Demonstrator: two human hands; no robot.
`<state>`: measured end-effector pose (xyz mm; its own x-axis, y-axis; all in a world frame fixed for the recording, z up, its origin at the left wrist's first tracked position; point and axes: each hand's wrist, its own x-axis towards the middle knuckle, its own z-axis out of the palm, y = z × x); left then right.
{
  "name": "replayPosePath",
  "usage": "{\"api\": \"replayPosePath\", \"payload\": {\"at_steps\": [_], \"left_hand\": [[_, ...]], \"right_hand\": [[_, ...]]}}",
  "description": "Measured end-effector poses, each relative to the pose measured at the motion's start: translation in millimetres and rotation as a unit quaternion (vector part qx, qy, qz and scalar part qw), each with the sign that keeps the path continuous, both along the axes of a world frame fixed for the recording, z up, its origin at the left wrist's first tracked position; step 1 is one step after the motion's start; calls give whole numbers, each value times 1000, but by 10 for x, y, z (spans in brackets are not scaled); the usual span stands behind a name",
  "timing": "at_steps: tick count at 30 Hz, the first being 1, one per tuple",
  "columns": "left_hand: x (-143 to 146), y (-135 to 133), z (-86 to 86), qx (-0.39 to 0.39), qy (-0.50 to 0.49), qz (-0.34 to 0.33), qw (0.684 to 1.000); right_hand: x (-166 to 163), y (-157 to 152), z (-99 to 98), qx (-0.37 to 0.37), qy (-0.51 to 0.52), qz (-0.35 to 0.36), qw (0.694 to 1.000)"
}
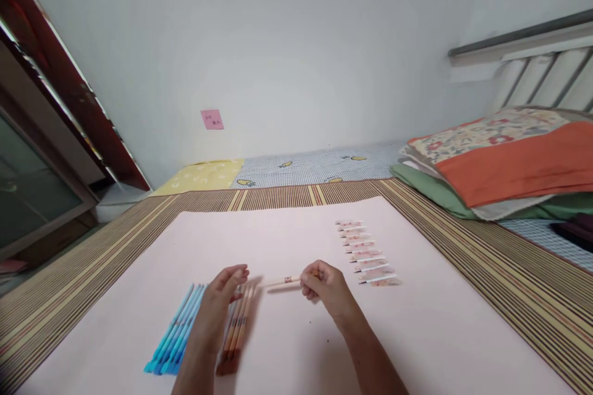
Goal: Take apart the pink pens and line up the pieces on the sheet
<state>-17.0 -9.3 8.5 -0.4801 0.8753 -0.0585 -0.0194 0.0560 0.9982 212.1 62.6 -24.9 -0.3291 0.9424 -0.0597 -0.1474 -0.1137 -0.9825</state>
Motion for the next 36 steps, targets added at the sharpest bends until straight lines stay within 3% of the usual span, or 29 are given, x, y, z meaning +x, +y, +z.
{"api": "replayPosePath", "payload": {"at_steps": [5, 8, 13, 17, 22, 27, 36], "left_hand": [[141, 12, -85, -19, 44, -136, 990], [208, 3, -85, -2, 39, -179, 983], [338, 13, -30, 46, 17, -155, 987], [409, 24, -32, 53, 10, -139, 989], [435, 17, -72, 60, 31, -127, 990], [527, -4, -76, 65, 44, -123, 989], [633, -8, -57, 83, -23, -132, 988]], "right_hand": [[48, -53, 151, -28, 82, 10, 996], [38, -66, 158, -35, 120, -2, 992], [-109, -109, 129, -61, 184, -18, 981], [-256, -148, 95, -65, 182, -12, 981], [-319, -157, 73, -87, 181, -60, 978], [-311, -137, 54, -42, 151, -88, 984], [-299, -113, -22, 22, 136, -86, 987]]}}
